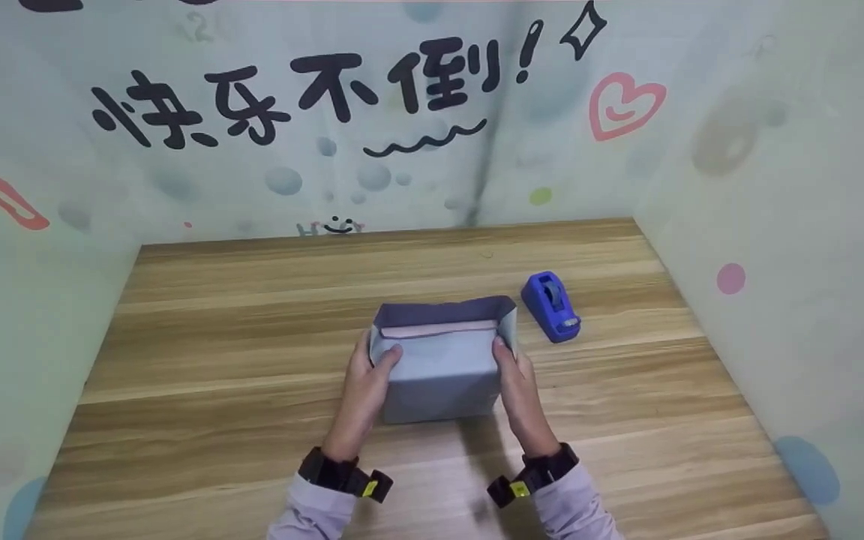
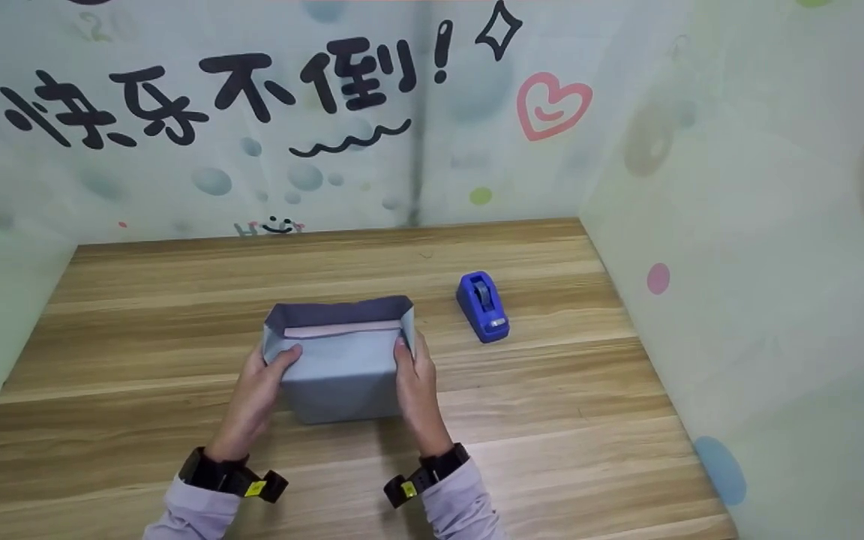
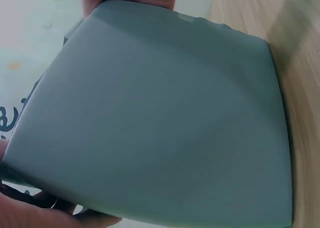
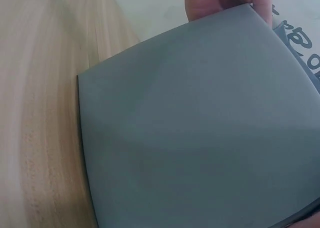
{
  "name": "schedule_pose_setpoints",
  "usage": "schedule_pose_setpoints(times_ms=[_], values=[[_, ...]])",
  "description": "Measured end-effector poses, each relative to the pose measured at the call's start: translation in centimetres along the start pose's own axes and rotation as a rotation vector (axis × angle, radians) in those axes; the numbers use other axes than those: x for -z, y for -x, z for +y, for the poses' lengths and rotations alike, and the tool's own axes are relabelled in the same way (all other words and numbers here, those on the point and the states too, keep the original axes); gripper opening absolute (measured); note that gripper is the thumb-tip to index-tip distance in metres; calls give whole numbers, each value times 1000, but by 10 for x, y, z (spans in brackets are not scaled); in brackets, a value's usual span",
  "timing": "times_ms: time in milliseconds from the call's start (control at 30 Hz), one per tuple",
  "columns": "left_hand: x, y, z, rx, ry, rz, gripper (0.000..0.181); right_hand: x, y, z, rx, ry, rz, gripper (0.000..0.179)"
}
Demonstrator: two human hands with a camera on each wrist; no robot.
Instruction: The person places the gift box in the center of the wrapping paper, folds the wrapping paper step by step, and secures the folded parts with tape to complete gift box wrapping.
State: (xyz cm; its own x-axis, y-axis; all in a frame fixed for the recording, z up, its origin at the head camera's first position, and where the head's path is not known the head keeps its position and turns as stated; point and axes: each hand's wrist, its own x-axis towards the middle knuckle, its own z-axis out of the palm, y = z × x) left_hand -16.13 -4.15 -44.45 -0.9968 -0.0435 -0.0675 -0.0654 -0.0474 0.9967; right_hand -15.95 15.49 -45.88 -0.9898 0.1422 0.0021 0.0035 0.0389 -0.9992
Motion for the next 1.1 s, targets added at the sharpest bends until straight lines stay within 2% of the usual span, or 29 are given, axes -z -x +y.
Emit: schedule_pose_setpoints(times_ms=[133, 267, 400, 533, 600, 667, 700, 767, 833, 867, 933, 1000, 1067, 1100], values=[[-5, 1, -3, -64, -10, 67, 47, -2, 0, -2, 9, -6, 5, 53], [-12, 1, -4, -110, -34, 132, 35, -7, 1, -4, -22, -34, 90, 45], [-14, 0, -3, -89, -20, 150, 31, -11, 1, -6, -30, -28, 176, 31], [-11, 3, 2, -58, 60, 129, 40, -12, 2, -7, -16, 11, 185, 31], [-12, 8, 6, -126, 60, 151, 53, -12, 1, -7, -16, 22, 183, 29], [-14, 17, 8, -296, 1, 179, 68, -12, 1, -8, -27, 32, 189, 25], [-17, 21, 8, -403, -73, 191, 72, -12, 1, -9, -34, 34, 194, 25], [-23, 31, 9, -636, -289, 190, 69, -12, 0, -9, -43, 26, 203, 28], [-31, 38, 10, -824, -529, 112, 56, -12, 0, -9, -44, 27, 206, 31], [-35, 40, 9, -878, -666, 54, 50, -12, 0, -10, -38, 31, 205, 30], [-43, 42, 9, -916, -938, -70, 39, -11, -1, -10, -28, 52, 198, 27], [-50, 41, 10, -876, -1160, -174, 40, -8, -1, -10, -15, 97, 179, 25], [-55, 38, 11, -826, -1324, -223, 44, -5, -1, -10, -1, 138, 147, 27], [-57, 36, 12, -812, -1367, -231, 44, -3, -2, -10, 4, 154, 128, 28]])
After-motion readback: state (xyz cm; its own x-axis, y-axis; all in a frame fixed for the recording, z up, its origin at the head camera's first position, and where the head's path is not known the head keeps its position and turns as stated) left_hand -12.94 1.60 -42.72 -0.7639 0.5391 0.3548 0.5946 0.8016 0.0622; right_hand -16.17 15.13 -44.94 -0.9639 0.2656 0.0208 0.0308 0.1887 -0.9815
